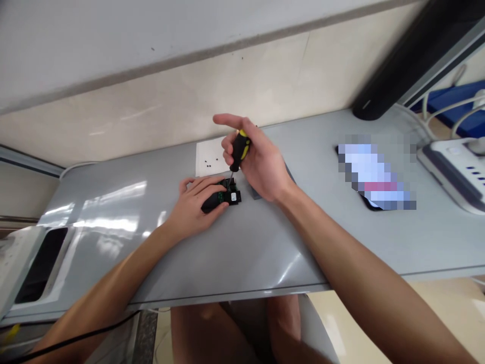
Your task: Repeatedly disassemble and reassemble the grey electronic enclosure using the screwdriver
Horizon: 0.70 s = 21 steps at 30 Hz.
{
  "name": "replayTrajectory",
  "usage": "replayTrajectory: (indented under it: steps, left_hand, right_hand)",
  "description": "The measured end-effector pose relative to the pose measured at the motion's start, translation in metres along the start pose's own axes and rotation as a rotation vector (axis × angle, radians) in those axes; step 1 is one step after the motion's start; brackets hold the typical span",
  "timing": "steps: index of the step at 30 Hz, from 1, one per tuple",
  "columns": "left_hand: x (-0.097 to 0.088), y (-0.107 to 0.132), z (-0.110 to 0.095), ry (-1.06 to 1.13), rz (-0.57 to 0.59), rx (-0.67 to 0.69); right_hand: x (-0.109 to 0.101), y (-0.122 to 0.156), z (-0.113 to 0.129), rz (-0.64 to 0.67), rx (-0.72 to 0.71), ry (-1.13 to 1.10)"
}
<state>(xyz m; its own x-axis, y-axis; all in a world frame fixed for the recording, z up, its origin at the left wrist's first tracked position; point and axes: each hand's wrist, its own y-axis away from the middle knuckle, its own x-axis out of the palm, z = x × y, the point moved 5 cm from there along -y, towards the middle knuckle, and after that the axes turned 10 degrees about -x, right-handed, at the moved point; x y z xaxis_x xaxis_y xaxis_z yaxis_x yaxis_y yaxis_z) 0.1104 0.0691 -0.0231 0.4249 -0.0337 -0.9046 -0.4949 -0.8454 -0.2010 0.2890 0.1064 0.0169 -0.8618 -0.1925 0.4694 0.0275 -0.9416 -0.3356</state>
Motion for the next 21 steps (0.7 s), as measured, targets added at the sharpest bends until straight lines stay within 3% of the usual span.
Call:
replayTrajectory:
  steps: [9,21]
  left_hand:
    - [0.0009,-0.0007,0.0029,0.002,0.027,-0.019]
    - [0.0024,-0.0035,-0.0005,-0.027,0.035,-0.027]
  right_hand:
    - [-0.0005,0.0043,-0.0025,-0.027,-0.058,0.17]
    - [0.0032,0.0073,-0.0014,-0.065,-0.07,0.18]
